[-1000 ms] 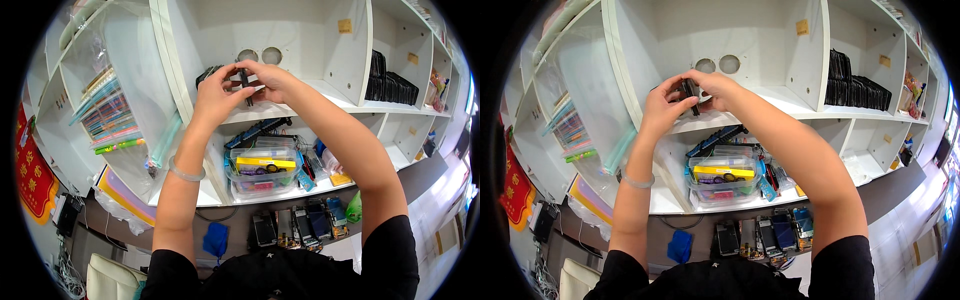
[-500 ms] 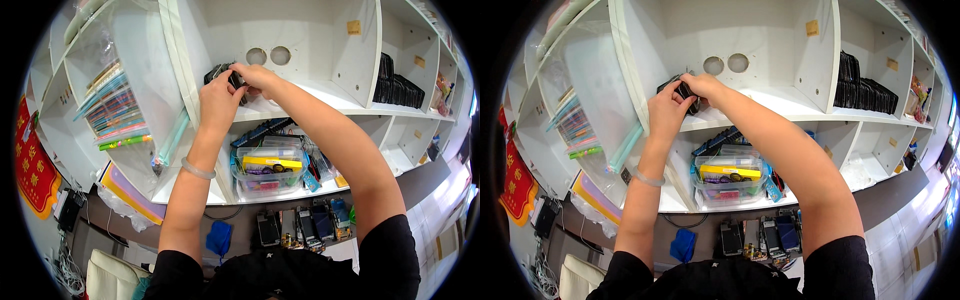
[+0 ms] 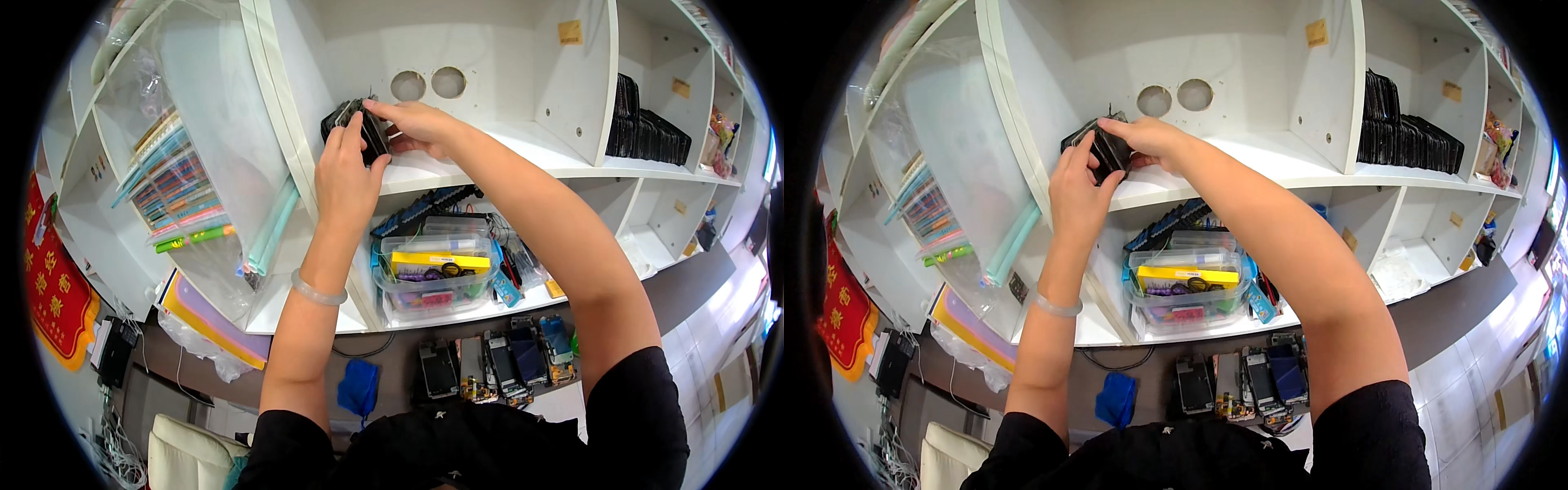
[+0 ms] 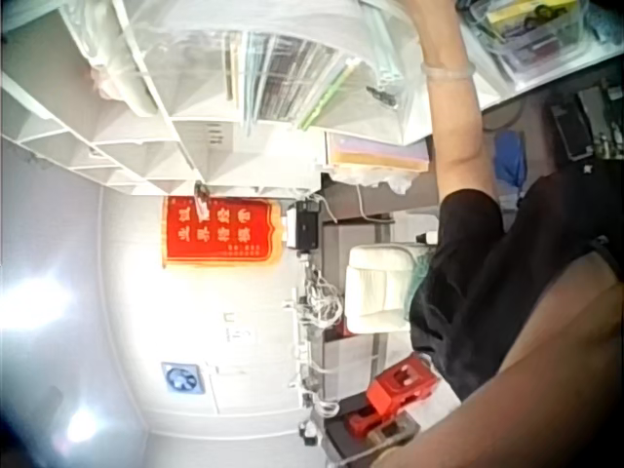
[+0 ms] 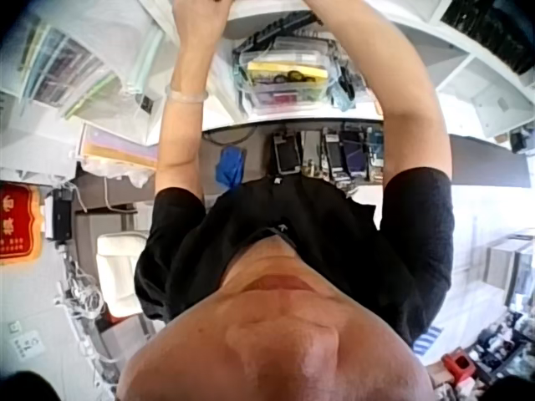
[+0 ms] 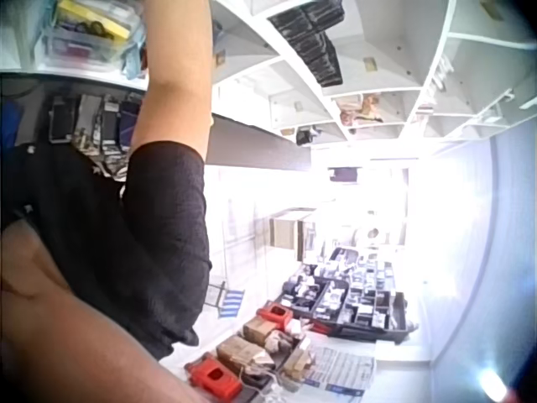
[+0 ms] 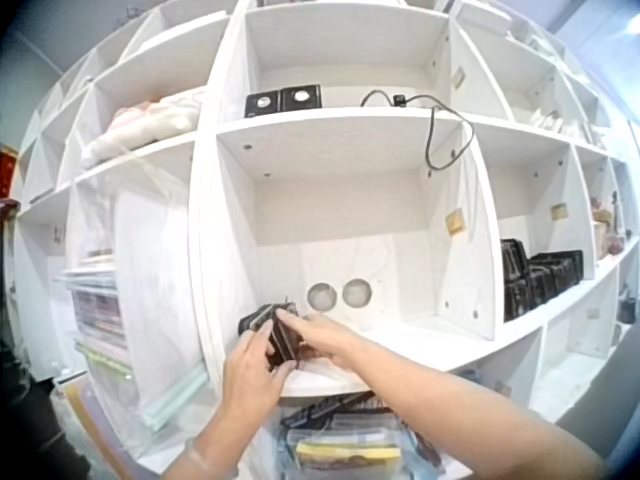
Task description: The person wipes the white shelves with a blue cloth, moving items aside to clean the surfaces. They then handle several disassembled mobile phones, picking them up and placing them on the shelf.
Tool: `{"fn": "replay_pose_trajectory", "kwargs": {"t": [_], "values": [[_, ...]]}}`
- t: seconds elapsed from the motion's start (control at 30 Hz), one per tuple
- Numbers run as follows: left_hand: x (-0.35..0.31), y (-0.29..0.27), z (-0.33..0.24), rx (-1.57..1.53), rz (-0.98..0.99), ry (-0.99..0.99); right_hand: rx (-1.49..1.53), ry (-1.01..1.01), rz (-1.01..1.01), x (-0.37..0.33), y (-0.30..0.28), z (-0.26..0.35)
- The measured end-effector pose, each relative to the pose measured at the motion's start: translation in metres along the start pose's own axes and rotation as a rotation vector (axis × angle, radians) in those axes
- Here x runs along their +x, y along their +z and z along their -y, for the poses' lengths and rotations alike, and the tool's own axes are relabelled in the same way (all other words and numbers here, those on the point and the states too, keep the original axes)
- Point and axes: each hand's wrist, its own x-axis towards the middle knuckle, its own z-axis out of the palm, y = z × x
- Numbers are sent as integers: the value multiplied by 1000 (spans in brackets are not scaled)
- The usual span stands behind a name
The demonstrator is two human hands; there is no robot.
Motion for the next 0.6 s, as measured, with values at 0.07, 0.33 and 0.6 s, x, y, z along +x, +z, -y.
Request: {"fn": "replay_pose_trajectory", "kwargs": {"t": [0.07, 0.33, 0.6], "values": [[0, 0, 0, 10, -10, 16, 29, 4, 0, 1, -3, 0], [-27, -5, -8, -180, -92, 6, 58, -62, -188, -10, -5, -9], [-154, -26, 5, -612, -59, -307, -114, -229, -350, -19, -6, -1]]}}
